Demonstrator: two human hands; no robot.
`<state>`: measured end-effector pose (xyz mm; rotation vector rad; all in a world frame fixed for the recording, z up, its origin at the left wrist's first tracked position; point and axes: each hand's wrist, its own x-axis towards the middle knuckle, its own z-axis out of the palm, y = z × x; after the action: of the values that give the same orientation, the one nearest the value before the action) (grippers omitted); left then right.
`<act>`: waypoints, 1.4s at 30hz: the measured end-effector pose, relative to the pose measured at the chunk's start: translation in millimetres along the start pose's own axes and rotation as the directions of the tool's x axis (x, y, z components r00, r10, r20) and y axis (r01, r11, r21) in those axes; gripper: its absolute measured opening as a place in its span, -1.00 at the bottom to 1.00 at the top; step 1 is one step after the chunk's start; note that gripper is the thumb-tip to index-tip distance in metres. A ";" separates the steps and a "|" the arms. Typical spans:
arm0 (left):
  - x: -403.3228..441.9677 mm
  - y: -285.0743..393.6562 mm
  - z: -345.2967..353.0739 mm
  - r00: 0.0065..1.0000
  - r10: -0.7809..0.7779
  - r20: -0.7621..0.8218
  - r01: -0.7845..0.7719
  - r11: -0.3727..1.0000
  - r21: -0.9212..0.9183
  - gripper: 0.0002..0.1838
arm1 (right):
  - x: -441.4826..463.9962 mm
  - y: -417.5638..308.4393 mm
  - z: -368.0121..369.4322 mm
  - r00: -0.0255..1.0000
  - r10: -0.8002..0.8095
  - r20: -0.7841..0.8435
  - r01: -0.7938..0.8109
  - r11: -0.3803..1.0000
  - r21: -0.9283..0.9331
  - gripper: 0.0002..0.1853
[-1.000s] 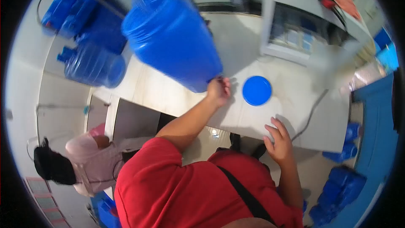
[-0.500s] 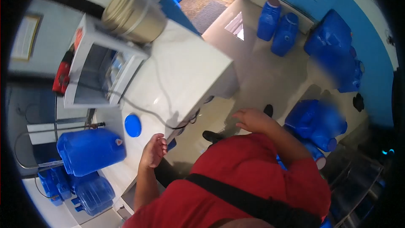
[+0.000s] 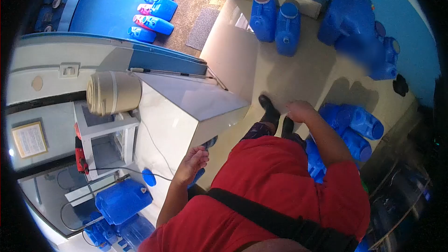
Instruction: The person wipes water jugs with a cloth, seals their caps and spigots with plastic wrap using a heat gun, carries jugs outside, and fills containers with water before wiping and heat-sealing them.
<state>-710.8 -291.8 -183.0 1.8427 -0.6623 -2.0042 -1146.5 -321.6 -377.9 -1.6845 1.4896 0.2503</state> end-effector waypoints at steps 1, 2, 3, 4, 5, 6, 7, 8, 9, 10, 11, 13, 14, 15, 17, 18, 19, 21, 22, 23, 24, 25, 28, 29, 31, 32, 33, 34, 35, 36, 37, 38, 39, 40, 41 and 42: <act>12.7 15.9 12.8 1.000 0.012 -0.011 -0.012 1.000 0.017 -0.66 | 11.5 8.2 -9.5 0.999 0.029 -0.031 -0.029 0.999 0.018 -0.59; 29.4 28.0 19.9 1.000 0.015 -0.003 -0.015 1.000 0.007 -0.66 | 25.6 18.3 -13.7 0.999 0.034 -0.031 -0.034 0.999 0.006 -0.59; 46.7 39.6 25.4 0.999 0.027 0.039 -0.027 1.000 0.003 -0.65 | 39.8 27.9 -15.3 1.000 -0.013 -0.021 0.013 1.000 0.015 -0.55; 64.0 51.1 30.8 0.996 0.036 0.083 -0.036 0.999 -0.002 -0.65 | 50.8 36.9 -16.9 0.998 -0.056 -0.006 0.057 0.998 0.026 -0.52; 81.0 63.7 38.5 0.995 0.034 0.095 -0.032 0.999 -0.016 -0.65 | 59.0 46.5 -19.7 0.999 -0.044 0.000 0.044 0.999 0.013 -0.52; 100.9 80.6 46.6 0.993 0.052 0.108 -0.055 0.998 0.028 -0.65 | 68.0 54.6 -28.3 1.000 -0.007 0.023 0.006 0.999 0.043 -0.51; 120.0 101.1 51.4 0.990 0.073 0.118 -0.082 0.994 0.073 -0.64 | 74.9 59.4 -42.5 0.999 0.027 0.045 -0.030 0.997 0.073 -0.51; 141.2 113.8 49.4 0.990 0.084 0.114 -0.094 0.993 0.077 -0.62 | 77.2 65.0 -54.2 0.998 0.032 0.054 -0.035 0.998 0.055 -0.51; 151.3 129.3 53.1 0.990 0.087 0.114 -0.093 0.994 0.049 -0.62 | 80.0 71.9 -68.5 0.993 0.085 0.086 -0.092 0.992 0.090 -0.50; 161.9 148.4 57.0 0.989 0.091 0.117 -0.100 0.992 0.073 -0.59 | 87.3 78.9 -87.8 0.985 0.131 0.110 -0.143 0.982 0.119 -0.49; 172.0 168.6 58.8 0.989 0.098 0.109 -0.109 0.989 0.098 -0.56 | 94.8 84.0 -105.9 0.987 0.117 0.111 -0.127 0.988 0.090 -0.49; 191.8 205.6 60.4 0.992 0.093 0.085 -0.102 0.989 0.107 -0.54 | 109.9 86.3 -141.4 0.974 0.222 0.045 -0.226 0.961 0.161 -0.49; 201.0 222.8 60.0 0.992 0.111 0.067 -0.120 0.980 0.160 -0.52 | 127.4 94.1 -152.9 0.979 0.193 0.058 -0.200 0.969 0.144 -0.49; 208.8 237.6 58.1 0.991 0.121 0.052 -0.130 0.967 0.218 -0.51 | 145.0 103.3 -160.7 0.975 0.219 0.026 -0.220 0.967 0.128 -0.48; 232.5 264.9 54.4 0.989 0.145 -0.006 -0.141 0.971 0.194 -0.54 | 199.5 106.4 -171.1 0.988 0.148 -0.045 -0.146 0.988 0.044 -0.47; 262.6 284.1 57.4 0.991 0.133 -0.009 -0.128 0.971 0.201 -0.56 | 238.4 111.2 -178.7 0.995 0.088 -0.053 -0.088 0.996 -0.001 -0.46; 279.2 290.5 59.1 0.995 0.094 0.016 -0.095 0.971 0.220 -0.56 | 265.1 107.7 -181.5 0.985 0.116 -0.126 -0.094 0.982 0.166 -0.48; 312.3 303.9 58.7 0.995 0.076 -0.063 -0.063 0.982 0.179 -0.53 | 324.4 111.4 -188.2 0.990 0.110 -0.092 -0.093 0.980 0.175 -0.56; 327.6 307.2 57.7 0.995 0.061 -0.075 -0.044 0.977 0.210 -0.52 | 346.3 114.9 -197.4 0.987 0.128 -0.096 -0.105 0.971 0.217 -0.54; 339.6 313.2 58.0 0.997 0.034 -0.065 -0.019 0.976 0.216 -0.52 | 369.6 111.2 -206.4 0.984 0.141 -0.105 -0.110 0.961 0.255 -0.52; 351.6 319.7 58.0 0.997 0.005 -0.077 0.015 0.966 0.259 -0.51 | 386.1 114.2 -212.2 0.983 0.159 -0.089 -0.131 0.956 0.264 -0.52; 366.4 327.8 59.5 0.995 -0.022 -0.094 0.049 0.953 0.298 -0.50 | 405.6 120.1 -216.9 0.948 0.278 -0.153 -0.217 0.920 0.327 -0.50; 436.9 348.6 54.3 0.998 -0.054 -0.032 0.063 0.914 0.402 -0.50 | 456.9 162.3 -218.7 0.844 0.521 -0.124 -0.442 0.808 0.390 -0.45; 467.0 350.4 52.7 0.998 -0.060 0.011 0.048 0.880 0.473 -0.48 | 469.3 182.7 -215.1 0.778 0.624 -0.068 -0.562 0.740 0.370 -0.42; 541.2 358.3 64.5 0.998 0.016 0.057 -0.045 0.832 0.553 -0.46 | 491.3 233.5 -189.2 0.728 0.685 -0.029 -0.631 0.685 0.364 -0.41; 581.3 358.9 75.2 0.995 0.068 0.077 -0.100 0.805 0.584 -0.45 | 500.3 248.6 -176.0 0.675 0.738 -0.005 -0.686 0.630 0.365 -0.40; 627.4 356.5 86.6 0.984 0.130 0.122 -0.178 0.770 0.613 -0.43 | 505.3 252.7 -173.5 0.674 0.739 0.014 -0.694 0.626 0.355 -0.40; 670.8 353.1 100.6 0.968 0.188 0.167 -0.251 0.730 0.635 -0.41 | 503.0 254.5 -175.5 0.714 0.698 -0.048 -0.646 0.685 0.337 -0.38; 709.9 356.2 121.0 0.958 0.192 0.213 -0.286 0.710 0.643 -0.39 | 505.3 258.4 -173.8 0.751 0.650 -0.114 -0.593 0.740 0.317 -0.36; 744.6 360.3 146.2 0.946 0.197 0.258 -0.321 0.692 0.647 -0.38 | 511.1 267.9 -161.7 0.754 0.650 -0.099 -0.598 0.741 0.306 -0.36; 773.8 366.2 172.6 0.947 0.164 0.277 -0.304 0.736 0.605 -0.36 | 517.1 278.8 -143.3 0.707 0.693 -0.142 -0.581 0.683 0.443 -0.34; 802.2 367.0 200.2 0.946 0.131 0.298 -0.284 0.778 0.561 -0.35 | 520.1 288.4 -125.5 0.650 0.740 -0.175 -0.547 0.615 0.569 -0.33; 843.9 351.4 223.0 0.937 0.195 0.289 -0.334 0.742 0.582 -0.33 | 526.2 298.8 -110.7 0.651 0.740 -0.168 -0.555 0.615 0.560 -0.33; 876.5 331.7 245.4 0.924 0.258 0.282 -0.380 0.702 0.602 -0.31 | 529.9 309.3 -96.8 0.632 0.771 -0.079 -0.564 0.528 0.634 -0.33; 887.4 330.9 272.0 0.947 0.202 0.250 -0.315 0.733 0.603 -0.28 | 529.0 316.5 -83.8 0.613 0.790 0.013 -0.571 0.431 0.699 -0.33; 894.5 338.7 294.7 0.967 0.147 0.209 -0.246 0.757 0.606 -0.25 | 522.6 313.1 -83.7 0.627 0.779 -0.031 -0.523 0.450 0.724 -0.35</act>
<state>-1116.8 -1025.4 -729.5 1.8382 -1.6749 -1.9226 -1314.6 -732.1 -803.8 -0.4886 2.1645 -0.2027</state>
